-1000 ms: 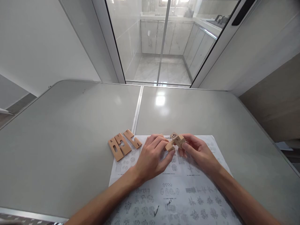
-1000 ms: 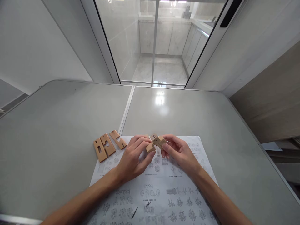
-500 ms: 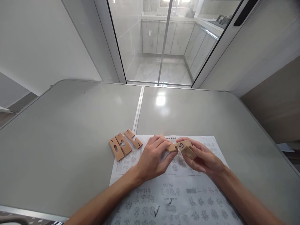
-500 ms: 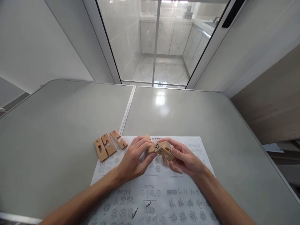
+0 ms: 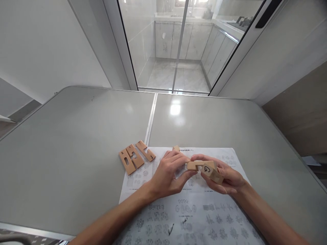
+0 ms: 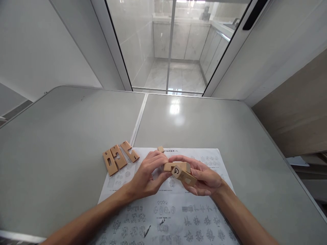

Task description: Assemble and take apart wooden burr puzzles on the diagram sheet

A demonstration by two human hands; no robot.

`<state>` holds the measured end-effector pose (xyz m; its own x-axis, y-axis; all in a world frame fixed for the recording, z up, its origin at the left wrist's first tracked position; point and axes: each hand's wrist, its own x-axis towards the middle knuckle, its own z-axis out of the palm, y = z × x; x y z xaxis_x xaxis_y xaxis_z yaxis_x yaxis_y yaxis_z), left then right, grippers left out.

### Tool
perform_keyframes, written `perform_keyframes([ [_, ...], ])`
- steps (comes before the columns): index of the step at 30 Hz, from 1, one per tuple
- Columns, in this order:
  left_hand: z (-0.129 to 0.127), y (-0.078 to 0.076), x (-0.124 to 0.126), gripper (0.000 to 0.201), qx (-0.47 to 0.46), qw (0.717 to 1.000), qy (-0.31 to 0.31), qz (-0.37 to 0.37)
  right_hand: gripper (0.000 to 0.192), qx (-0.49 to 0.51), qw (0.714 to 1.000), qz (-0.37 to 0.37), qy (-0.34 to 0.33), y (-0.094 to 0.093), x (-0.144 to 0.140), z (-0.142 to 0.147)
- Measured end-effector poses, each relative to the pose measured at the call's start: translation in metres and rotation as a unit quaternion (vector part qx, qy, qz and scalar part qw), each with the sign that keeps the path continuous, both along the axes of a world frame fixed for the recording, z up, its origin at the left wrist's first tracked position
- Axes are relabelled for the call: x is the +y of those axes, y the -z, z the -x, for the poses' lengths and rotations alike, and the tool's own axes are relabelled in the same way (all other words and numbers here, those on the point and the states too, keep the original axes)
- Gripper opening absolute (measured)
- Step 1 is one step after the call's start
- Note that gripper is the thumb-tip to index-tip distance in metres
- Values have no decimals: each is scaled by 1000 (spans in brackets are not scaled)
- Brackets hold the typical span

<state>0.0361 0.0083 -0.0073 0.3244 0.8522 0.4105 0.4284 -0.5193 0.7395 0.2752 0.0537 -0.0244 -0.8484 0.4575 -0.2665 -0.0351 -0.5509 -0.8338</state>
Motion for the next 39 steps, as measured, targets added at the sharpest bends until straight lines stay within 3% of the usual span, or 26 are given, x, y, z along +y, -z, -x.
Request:
perform_keyframes([
  [4, 1, -2, 1, 20, -14, 1000, -12, 2, 100, -16, 998, -53, 37, 1, 1, 2],
  [8, 3, -6, 3, 24, -27, 996, -81, 9, 91, 22, 993, -96, 63, 1, -1, 8],
  [11, 5, -6, 4, 22, -22, 992, -124, -3, 80, 11, 982, -117, 146, -1, -2, 13],
  [15, 9, -5, 8, 27, 39, 982, -175, -66, 49, -103, 928, -158, 320, -6, -1, 17],
  [18, 14, -2, 12, 33, 94, 965, -205, -133, 37, -186, 886, -218, 366, -10, -3, 21],
  [22, 21, -2, 16, 40, 154, 942, -228, -195, 31, -264, 821, -355, 361, -9, -9, 30],
  [26, 23, -1, 17, 41, 192, 931, -229, -209, 23, -290, 766, -467, 333, -2, -14, 35],
  [35, 23, 8, 13, 39, 218, 950, -164, -151, 22, -302, 715, -576, 259, 8, -13, 33],
  [39, 22, 10, 12, 38, 232, 953, -140, -135, 20, -303, 706, -594, 238, 7, -13, 34],
])
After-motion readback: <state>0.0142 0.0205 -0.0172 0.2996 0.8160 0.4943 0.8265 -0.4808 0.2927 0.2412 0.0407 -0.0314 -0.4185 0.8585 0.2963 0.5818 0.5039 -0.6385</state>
